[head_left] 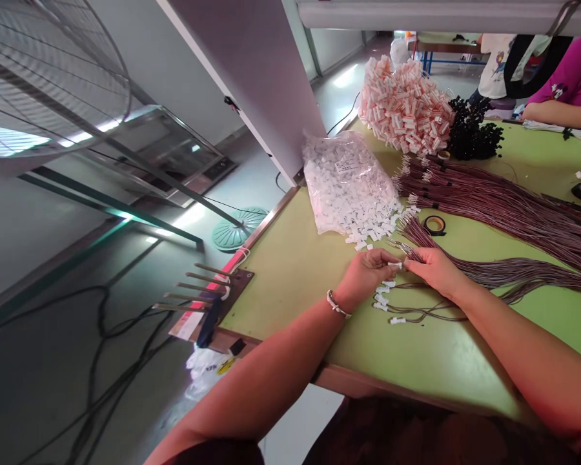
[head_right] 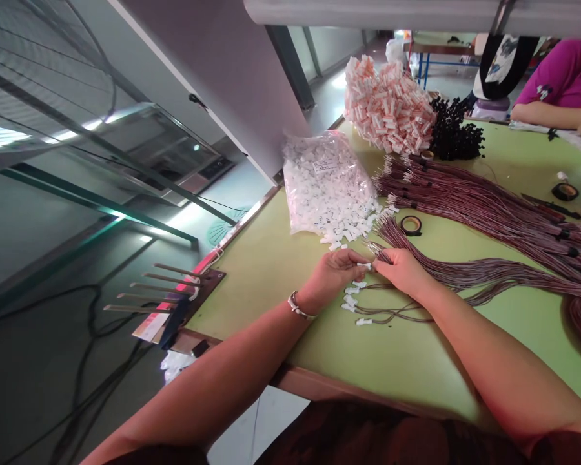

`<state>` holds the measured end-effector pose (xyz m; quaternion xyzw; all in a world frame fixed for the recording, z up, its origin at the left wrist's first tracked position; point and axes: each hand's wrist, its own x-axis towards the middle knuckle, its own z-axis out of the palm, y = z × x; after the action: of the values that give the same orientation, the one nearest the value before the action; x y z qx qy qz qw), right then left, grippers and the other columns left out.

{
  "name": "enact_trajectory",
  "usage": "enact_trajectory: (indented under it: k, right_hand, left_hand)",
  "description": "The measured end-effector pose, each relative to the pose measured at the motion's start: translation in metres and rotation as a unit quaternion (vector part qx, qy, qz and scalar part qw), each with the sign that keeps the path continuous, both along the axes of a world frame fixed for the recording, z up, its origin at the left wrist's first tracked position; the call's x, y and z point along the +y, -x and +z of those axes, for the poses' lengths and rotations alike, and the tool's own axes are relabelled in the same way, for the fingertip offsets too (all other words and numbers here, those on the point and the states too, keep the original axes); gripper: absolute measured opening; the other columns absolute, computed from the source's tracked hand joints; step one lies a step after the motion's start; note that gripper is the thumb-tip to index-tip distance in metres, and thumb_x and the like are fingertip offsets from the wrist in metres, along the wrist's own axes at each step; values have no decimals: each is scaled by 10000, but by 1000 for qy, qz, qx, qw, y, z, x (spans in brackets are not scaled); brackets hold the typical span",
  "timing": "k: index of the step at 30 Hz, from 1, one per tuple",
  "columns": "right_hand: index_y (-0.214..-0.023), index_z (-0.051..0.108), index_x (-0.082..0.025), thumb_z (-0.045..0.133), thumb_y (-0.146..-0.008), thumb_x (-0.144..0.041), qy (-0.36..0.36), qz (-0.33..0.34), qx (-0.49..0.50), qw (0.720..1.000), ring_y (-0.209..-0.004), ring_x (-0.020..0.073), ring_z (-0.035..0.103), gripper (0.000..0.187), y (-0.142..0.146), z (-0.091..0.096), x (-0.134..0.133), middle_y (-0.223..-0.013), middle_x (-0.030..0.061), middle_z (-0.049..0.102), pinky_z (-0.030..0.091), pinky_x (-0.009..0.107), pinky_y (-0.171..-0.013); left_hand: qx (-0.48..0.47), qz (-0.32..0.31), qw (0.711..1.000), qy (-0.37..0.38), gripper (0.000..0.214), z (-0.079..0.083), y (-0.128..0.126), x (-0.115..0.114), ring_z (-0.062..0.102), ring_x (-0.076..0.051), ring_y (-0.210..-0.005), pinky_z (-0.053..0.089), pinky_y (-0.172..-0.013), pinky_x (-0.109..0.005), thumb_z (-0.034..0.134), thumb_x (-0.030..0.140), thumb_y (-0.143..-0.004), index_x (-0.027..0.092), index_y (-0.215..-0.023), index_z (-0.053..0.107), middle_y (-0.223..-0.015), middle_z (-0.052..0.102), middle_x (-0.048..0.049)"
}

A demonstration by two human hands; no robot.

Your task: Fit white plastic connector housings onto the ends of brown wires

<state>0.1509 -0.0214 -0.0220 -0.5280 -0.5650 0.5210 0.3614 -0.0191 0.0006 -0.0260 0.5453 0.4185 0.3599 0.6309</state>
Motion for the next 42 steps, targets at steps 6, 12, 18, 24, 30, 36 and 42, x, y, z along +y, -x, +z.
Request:
enact_trajectory:
  k: [6,12,18,24,30,36,42]
  right_hand:
    - [-666,572,-143,581,-704,-364,35,-22,44,998,-565,92,420,225,3,1,0,-591,-39,505,359,220,-557]
    - [-650,574,-138,568,-711,-372,34,-24,-25,999,-534,83,372,242,3,-2,2,-547,-48,449,317,215,-523]
    - [-688,603,-130,580,-701,-357,58,-9,18,998,-532,74,388,229,3,9,1,-565,-40,481,305,203,-506]
    - [-668,559,-160,628,-651,-387,148,-15,66,987,-382,38,187,237,0,18,1,-439,-102,293,94,206,-379]
    - [-633,545,-164,639,-659,-426,125,-34,51,990,-379,38,215,279,-1,11,1,-432,-97,311,126,199,-371]
    - [-636,577,-151,601,-704,-409,108,-22,55,992,-406,44,226,267,0,10,0,-446,-89,304,177,203,-408]
    - [-632,559,-141,580,-712,-368,48,0,48,998,-564,85,391,242,3,7,1,-580,-36,474,320,228,-572]
  left_hand:
    - [3,26,999,-36,124,-5,-2,0,526,-104,-507,418,-509,-230,754,196,-622,151,-685,657,-531,593,4]
    - [29,30,996,-82,100,-1,-1,-2,521,-100,-537,414,-521,-225,742,212,-642,150,-677,673,-574,618,-5]
    - [0,12,998,-59,165,-1,0,0,530,-99,-540,431,-533,-230,765,264,-621,147,-677,662,-599,632,-13]
    - [-18,12,998,-58,176,-5,3,2,529,-106,-528,428,-527,-241,768,278,-622,160,-697,661,-571,611,-6]
    - [9,25,997,-78,133,-4,5,3,534,-111,-527,430,-525,-243,748,236,-636,163,-709,664,-566,605,0]
    - [13,30,995,-91,109,-4,5,3,523,-110,-531,427,-526,-241,738,230,-649,163,-707,676,-573,611,-4]
    - [49,13,992,-118,55,-2,0,-2,549,-112,-555,440,-535,-231,722,180,-649,148,-677,687,-608,642,-20]
